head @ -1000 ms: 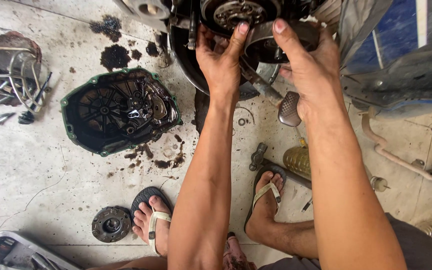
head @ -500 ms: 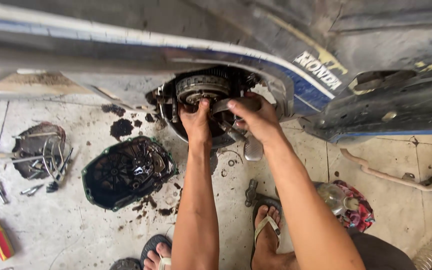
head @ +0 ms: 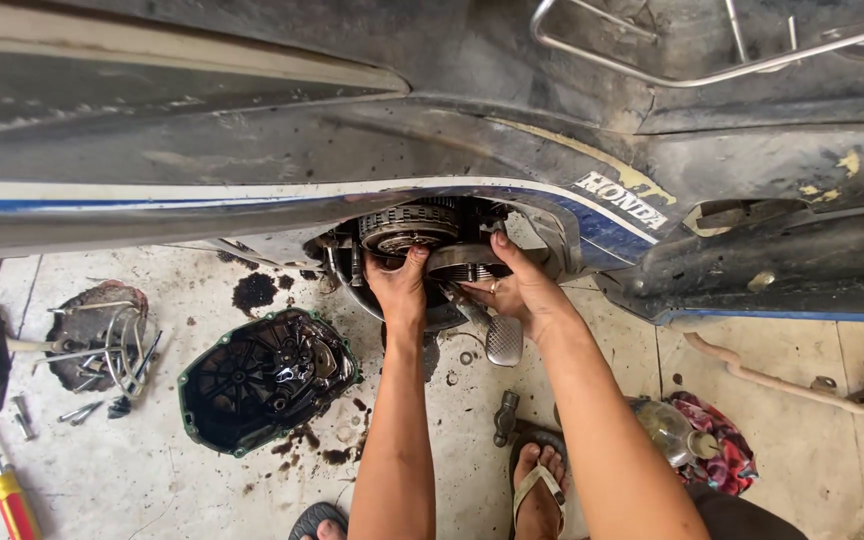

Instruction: Disassembling and cleaning the clutch assembly of a motorcycle engine

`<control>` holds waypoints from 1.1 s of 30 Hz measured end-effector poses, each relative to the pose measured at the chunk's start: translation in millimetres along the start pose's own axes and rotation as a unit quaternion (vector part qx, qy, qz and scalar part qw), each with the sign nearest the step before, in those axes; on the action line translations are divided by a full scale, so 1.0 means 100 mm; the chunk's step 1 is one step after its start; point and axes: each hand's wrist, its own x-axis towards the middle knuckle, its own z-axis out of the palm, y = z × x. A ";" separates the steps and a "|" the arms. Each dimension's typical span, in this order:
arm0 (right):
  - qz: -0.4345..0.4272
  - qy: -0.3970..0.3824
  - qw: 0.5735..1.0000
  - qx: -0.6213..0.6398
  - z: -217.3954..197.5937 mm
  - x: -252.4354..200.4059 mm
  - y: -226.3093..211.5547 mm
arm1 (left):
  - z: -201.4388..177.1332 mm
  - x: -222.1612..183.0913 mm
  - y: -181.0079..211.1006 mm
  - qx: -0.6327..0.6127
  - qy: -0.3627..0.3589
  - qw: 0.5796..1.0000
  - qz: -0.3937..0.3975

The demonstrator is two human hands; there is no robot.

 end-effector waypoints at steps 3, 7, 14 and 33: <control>-0.011 -0.014 1.000 -0.003 -0.03 0.12 0.01 | -0.21 0.01 -0.14 0.017 -0.035 0.999 -0.029; -0.129 0.077 0.936 -0.317 0.36 -0.22 -0.30 | -0.30 0.04 -0.25 0.020 -0.043 0.998 -0.029; -0.058 0.038 0.978 -0.198 0.08 -0.11 -0.12 | -0.14 -0.01 -0.13 -0.022 0.008 0.999 -0.030; -0.169 0.009 0.955 -0.244 -0.13 0.38 0.06 | -0.40 0.09 -0.67 -0.041 0.025 0.996 -0.077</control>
